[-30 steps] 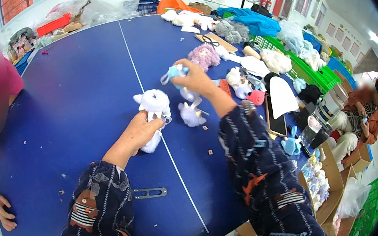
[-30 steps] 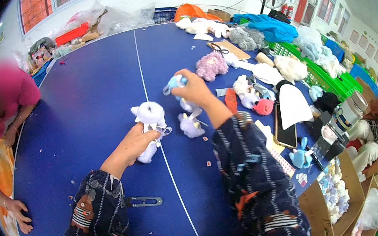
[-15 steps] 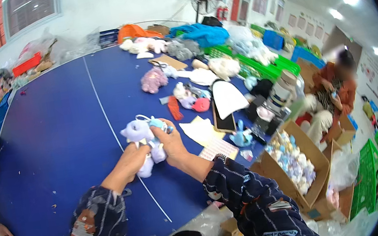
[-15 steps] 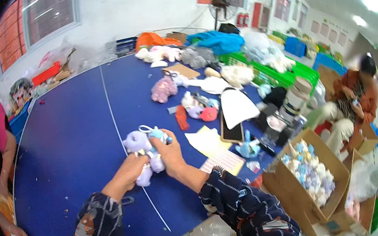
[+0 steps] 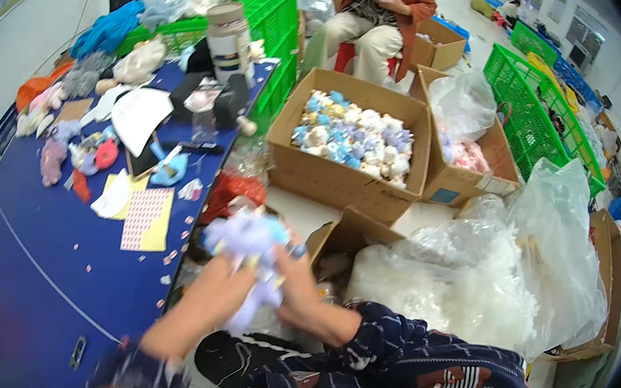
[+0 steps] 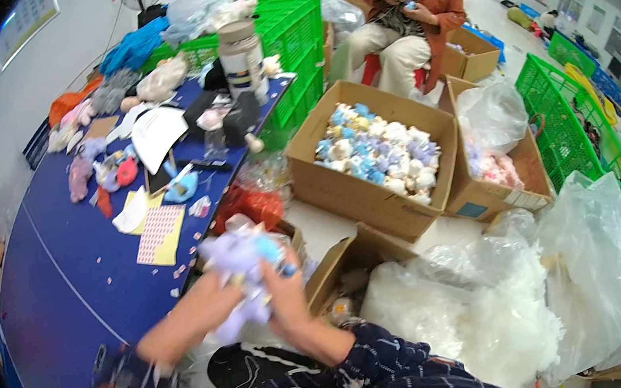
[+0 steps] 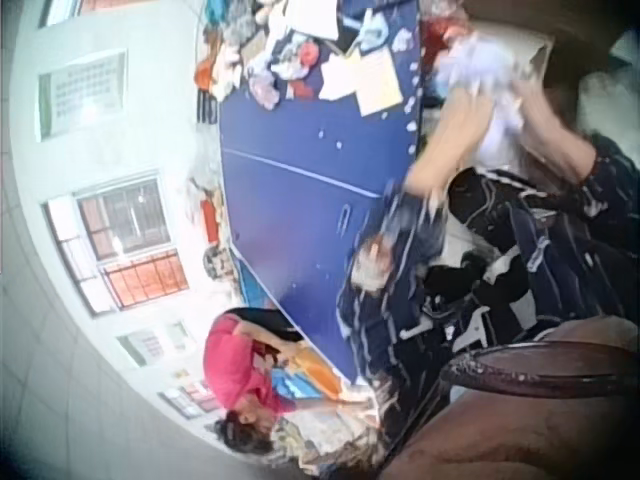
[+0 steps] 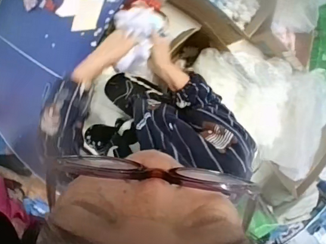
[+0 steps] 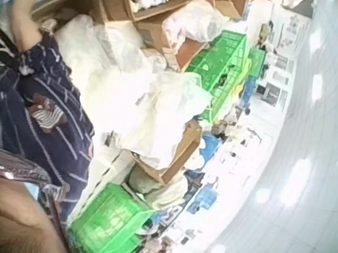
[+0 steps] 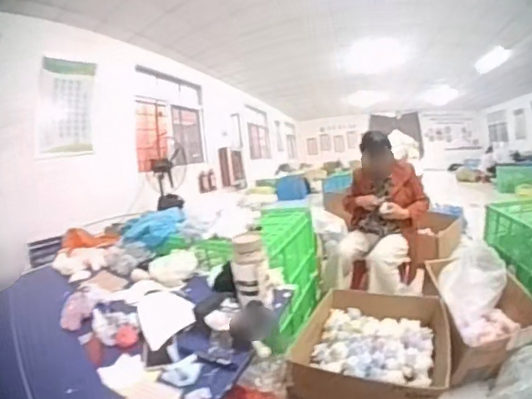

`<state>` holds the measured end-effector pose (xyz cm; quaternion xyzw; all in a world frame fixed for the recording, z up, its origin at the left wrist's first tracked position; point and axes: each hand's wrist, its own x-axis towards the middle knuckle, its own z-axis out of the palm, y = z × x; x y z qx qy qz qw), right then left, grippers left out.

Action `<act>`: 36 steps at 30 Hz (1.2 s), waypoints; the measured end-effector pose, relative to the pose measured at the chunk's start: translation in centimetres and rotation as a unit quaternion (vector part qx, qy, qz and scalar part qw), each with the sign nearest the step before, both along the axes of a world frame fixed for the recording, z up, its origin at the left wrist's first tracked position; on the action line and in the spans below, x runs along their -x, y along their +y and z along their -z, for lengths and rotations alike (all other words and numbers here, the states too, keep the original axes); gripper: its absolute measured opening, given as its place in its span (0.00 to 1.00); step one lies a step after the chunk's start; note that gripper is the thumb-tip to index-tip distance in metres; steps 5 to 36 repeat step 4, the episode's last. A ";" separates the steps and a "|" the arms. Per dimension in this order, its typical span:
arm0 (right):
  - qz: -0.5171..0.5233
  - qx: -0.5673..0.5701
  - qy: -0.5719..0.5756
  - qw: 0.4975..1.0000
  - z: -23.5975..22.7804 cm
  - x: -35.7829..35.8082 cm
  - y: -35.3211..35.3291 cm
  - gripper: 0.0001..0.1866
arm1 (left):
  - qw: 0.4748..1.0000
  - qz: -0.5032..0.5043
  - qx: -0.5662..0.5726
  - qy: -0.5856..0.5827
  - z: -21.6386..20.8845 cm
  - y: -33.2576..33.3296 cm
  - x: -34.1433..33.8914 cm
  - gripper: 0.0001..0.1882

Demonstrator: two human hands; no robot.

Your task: The person trims excess threads and fabric from small purple plush toys using scissors. They handle each toy one at a time, cut the loose ends, and place the finished items on the table. The process is repeated continuously throughout the clip.

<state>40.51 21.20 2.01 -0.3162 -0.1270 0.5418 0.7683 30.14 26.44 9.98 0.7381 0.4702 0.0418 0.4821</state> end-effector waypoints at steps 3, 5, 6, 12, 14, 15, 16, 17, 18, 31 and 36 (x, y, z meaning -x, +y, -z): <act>0.011 -0.082 0.059 0.995 0.1 -12.0 5.9 0.17 | 0.982 0.032 -0.004 -0.187 -1.7 5.9 -12.1 0.36; -0.067 -0.158 0.174 0.970 0.1 -16.0 8.4 0.23 | 0.982 0.020 -0.008 -0.187 -1.9 5.7 -12.0 0.36; -0.067 -0.158 0.174 0.970 0.1 -16.0 8.4 0.23 | 0.982 0.020 -0.008 -0.187 -1.9 5.7 -12.0 0.36; -0.067 -0.158 0.174 0.970 0.1 -16.0 8.4 0.23 | 0.982 0.020 -0.008 -0.187 -1.9 5.7 -12.0 0.36; -0.067 -0.158 0.174 0.970 0.1 -16.0 8.4 0.23 | 0.982 0.020 -0.008 -0.187 -1.9 5.7 -12.0 0.36; -0.067 -0.158 0.174 0.970 0.1 -16.0 8.4 0.23 | 0.982 0.020 -0.008 -0.187 -1.9 5.7 -12.0 0.36; -0.067 -0.158 0.174 0.970 0.1 -16.0 8.4 0.23 | 0.982 0.020 -0.008 -0.187 -1.9 5.7 -12.0 0.36; -0.067 -0.158 0.174 0.970 0.1 -16.0 8.4 0.23 | 0.982 0.020 -0.008 -0.187 -1.9 5.7 -12.0 0.36; -0.067 -0.158 0.174 0.970 0.1 -16.0 8.4 0.23 | 0.982 0.020 -0.008 -0.187 -1.9 5.7 -12.0 0.36; -0.067 -0.158 0.174 0.970 0.1 -16.0 8.4 0.23 | 0.982 0.020 -0.008 -0.187 -1.9 5.7 -12.0 0.36; -0.067 -0.158 0.174 0.970 0.1 -16.0 8.4 0.23 | 0.982 0.020 -0.008 -0.187 -1.9 5.7 -12.0 0.36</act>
